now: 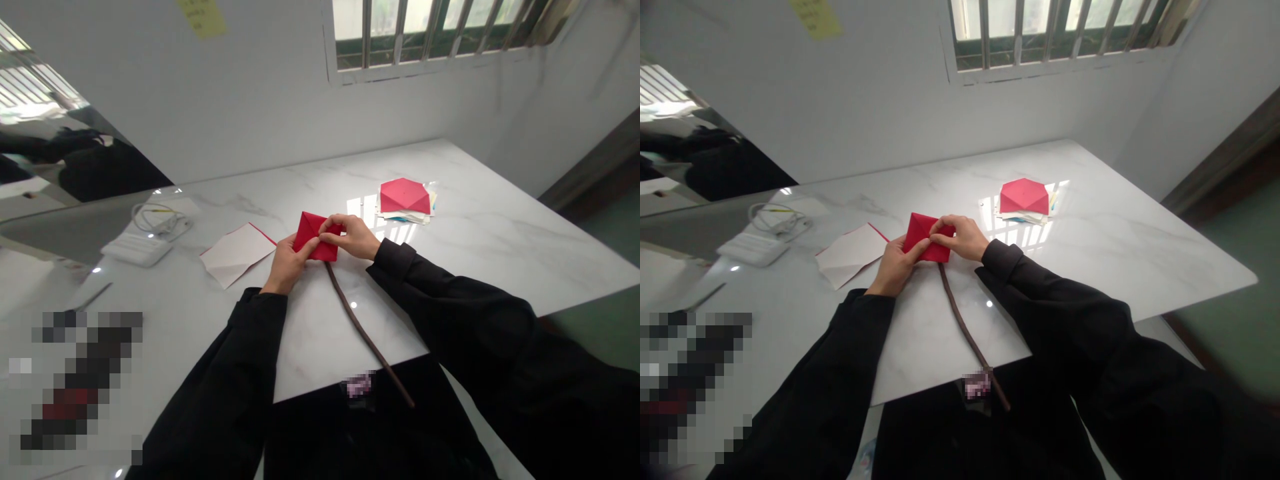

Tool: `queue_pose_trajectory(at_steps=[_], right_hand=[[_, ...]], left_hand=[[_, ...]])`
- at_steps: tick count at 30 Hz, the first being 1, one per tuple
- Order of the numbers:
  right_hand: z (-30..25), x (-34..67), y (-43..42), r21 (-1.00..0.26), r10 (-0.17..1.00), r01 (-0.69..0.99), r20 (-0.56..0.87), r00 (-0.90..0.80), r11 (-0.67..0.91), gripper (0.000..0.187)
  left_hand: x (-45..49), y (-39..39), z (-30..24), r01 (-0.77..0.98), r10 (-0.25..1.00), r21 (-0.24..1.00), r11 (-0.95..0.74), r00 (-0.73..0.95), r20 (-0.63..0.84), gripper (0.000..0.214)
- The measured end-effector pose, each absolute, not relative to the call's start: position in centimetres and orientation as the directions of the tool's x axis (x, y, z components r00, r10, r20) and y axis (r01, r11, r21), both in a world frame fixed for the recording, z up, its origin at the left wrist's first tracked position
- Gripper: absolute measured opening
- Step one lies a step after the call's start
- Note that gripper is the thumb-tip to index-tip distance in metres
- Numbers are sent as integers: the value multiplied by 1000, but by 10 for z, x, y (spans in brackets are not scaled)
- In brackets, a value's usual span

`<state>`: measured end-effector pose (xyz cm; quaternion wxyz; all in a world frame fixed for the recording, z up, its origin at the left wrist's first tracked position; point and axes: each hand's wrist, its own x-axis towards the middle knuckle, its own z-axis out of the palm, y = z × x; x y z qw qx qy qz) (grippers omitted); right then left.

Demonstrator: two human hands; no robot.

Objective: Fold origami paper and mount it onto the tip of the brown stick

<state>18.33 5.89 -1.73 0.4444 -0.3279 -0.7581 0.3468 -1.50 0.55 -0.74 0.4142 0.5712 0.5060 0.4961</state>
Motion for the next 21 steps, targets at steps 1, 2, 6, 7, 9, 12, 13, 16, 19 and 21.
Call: queue_pose_trajectory(at_steps=[1, 2, 6, 7, 9, 12, 13, 16, 19, 21], right_hand=[[-17, 183, 59, -822, 806, 180, 443, -392, 539, 17], [-17, 183, 59, -828, 807, 173, 438, -395, 534, 17], [-15, 184, 58, -833, 804, 147, 446, -393, 534, 23], [-14, 184, 56, -831, 802, 140, 455, -388, 539, 32], [-13, 184, 54, -833, 803, 134, 457, -382, 538, 55], [-13, 185, 53, -850, 823, 145, 425, -377, 506, 77], [-14, 185, 53, -857, 829, 146, 413, -376, 494, 78], [-17, 184, 55, -871, 838, 128, 402, -370, 474, 73], [-18, 183, 58, -872, 837, 123, 402, -370, 473, 67], [-16, 183, 58, -871, 836, 127, 401, -374, 475, 63]], left_hand=[[-15, 6, -8, 173, 989, 974, -144, -6, 147, 54], [-15, 6, -8, 178, 989, 974, -143, -8, 146, 54], [-15, 7, -10, 188, 986, 970, -156, -22, 163, 51], [-15, 7, -10, 195, 986, 968, -159, -26, 168, 50], [-15, 6, -9, 216, 984, 962, -165, -29, 175, 49], [-15, 5, -7, 239, 981, 955, -178, -29, 190, 49], [-14, 5, -6, 244, 980, 952, -184, -31, 197, 48], [-14, 6, -6, 250, 977, 948, -197, -33, 212, 48], [-14, 6, -6, 247, 976, 948, -201, -34, 216, 48], [-13, 5, -6, 249, 976, 948, -199, -41, 215, 48]])
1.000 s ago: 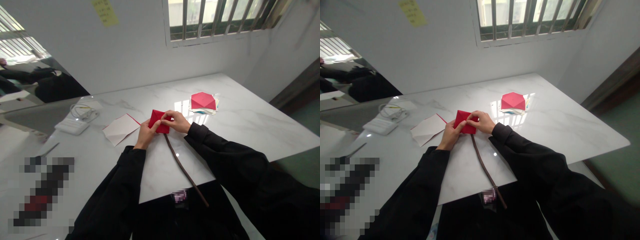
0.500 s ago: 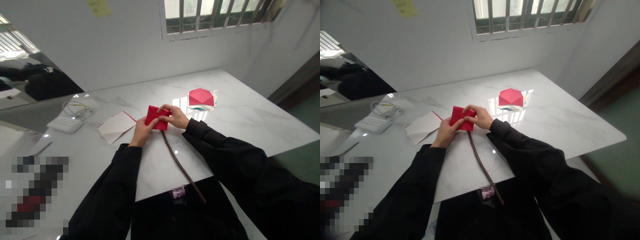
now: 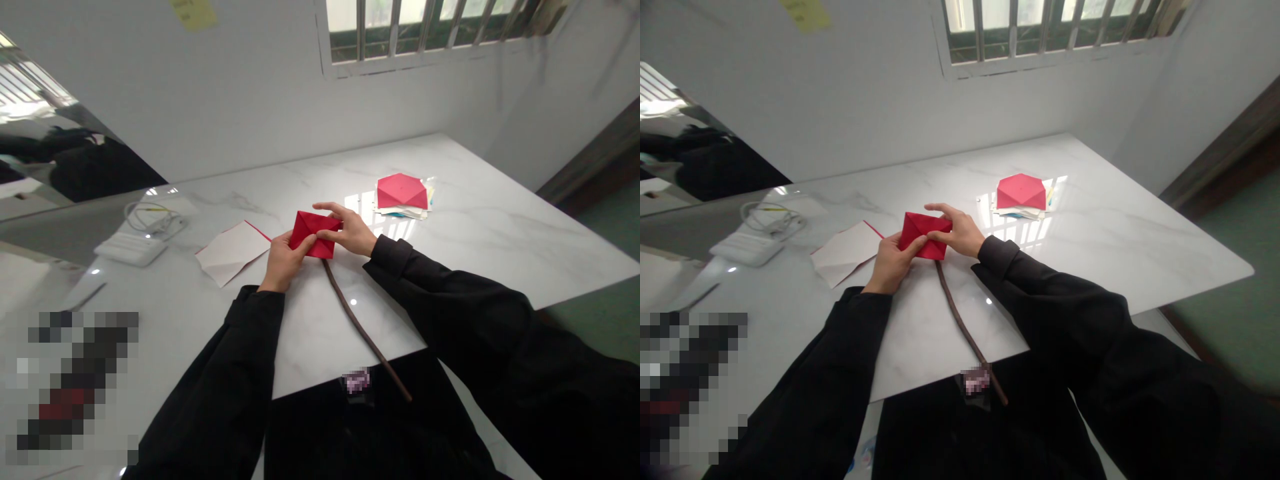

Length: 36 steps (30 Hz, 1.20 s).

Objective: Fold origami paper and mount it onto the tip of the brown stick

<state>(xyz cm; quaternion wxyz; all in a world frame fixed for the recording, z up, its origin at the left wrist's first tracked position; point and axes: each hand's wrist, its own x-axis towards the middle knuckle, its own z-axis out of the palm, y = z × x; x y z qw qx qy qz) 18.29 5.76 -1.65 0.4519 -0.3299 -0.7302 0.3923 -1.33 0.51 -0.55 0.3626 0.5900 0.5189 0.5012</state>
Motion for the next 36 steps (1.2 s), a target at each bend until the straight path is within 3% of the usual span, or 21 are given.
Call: queue_pose_trajectory(at_steps=[11, 36], right_hand=[[-15, 180, 56, -853, 841, 179, 410, -352, 491, 35], [-10, 178, 52, -831, 832, 204, 433, -347, 518, 25]], left_hand=[[-12, 6, -6, 254, 972, 944, -210, -50, 229, 46], [-11, 6, -4, 201, 974, 957, -207, -51, 222, 46]])
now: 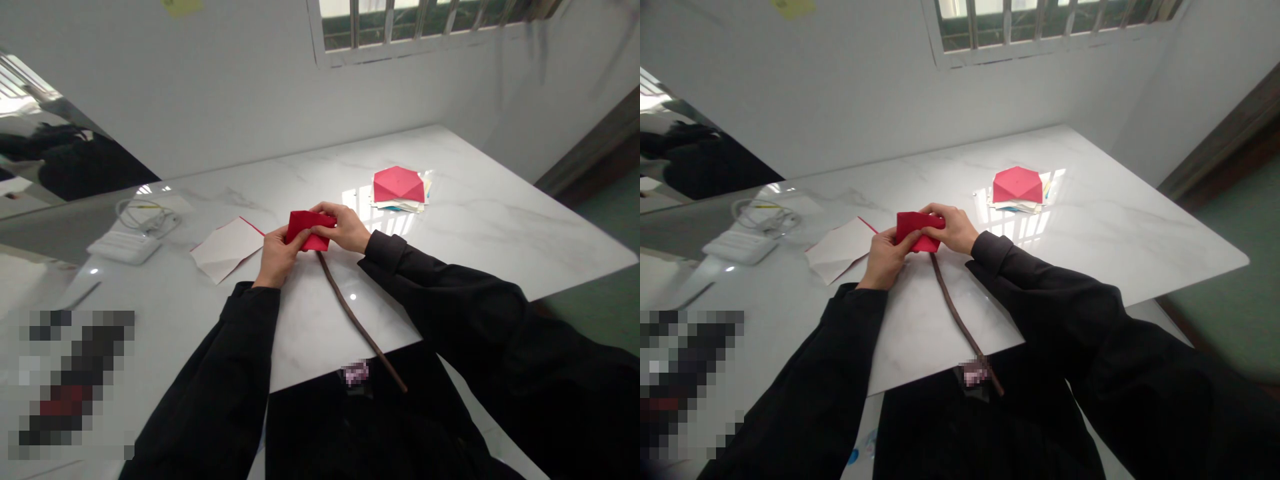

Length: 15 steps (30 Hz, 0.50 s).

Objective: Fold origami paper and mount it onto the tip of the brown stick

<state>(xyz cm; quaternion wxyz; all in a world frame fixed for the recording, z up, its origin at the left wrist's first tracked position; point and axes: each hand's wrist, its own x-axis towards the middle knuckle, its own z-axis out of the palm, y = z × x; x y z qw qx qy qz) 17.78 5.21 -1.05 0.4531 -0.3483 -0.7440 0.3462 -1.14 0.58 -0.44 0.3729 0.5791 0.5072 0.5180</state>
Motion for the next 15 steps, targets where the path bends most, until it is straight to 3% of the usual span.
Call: queue_pose_trajectory(at_steps=[15], right_hand=[[-17, 175, 56, -889, 848, 93, 390, -360, 448, 25]], left_hand=[[-12, 7, -7, 160, 980, 971, -179, -58, 191, 45]])
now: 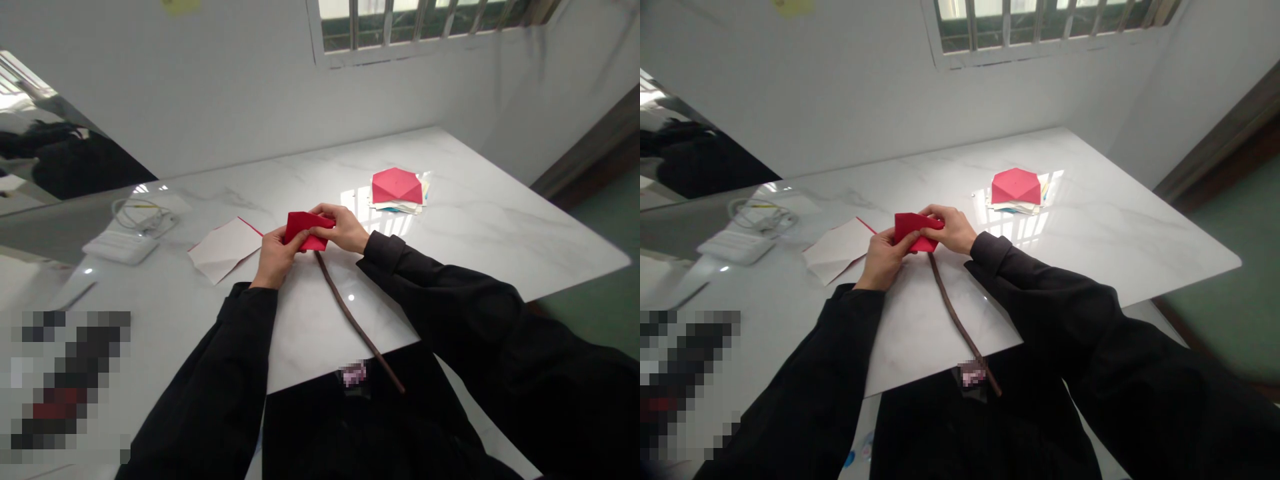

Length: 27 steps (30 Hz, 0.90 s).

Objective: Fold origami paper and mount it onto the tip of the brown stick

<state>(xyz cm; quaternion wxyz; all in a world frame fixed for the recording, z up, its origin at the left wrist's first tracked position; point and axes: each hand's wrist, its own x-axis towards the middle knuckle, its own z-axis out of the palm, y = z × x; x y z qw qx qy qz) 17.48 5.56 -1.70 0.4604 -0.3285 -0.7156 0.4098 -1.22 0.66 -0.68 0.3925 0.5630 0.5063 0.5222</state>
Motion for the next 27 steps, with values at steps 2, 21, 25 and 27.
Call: queue_pose_trajectory(at_steps=[2, 21, 25, 27], right_hand=[[-18, 174, 56, -901, 855, 74, 376, -358, 427, 25], [-20, 179, 64, -978, 939, -99, 203, -276, 183, 36], [-15, 178, 56, -957, 939, -281, 29, -343, -73, 47], [-12, 177, 51, -941, 926, -309, -10, -378, -136, 50]], left_hand=[[-13, 7, -8, 145, 983, 976, -163, -62, 174, 48], [-16, 7, -6, -44, 998, 998, -35, -54, 33, 59], [-14, 5, -4, -65, 998, 997, -36, -57, 32, 59], [-12, 4, -1, -95, 999, 995, -35, -40, 31, 60]])
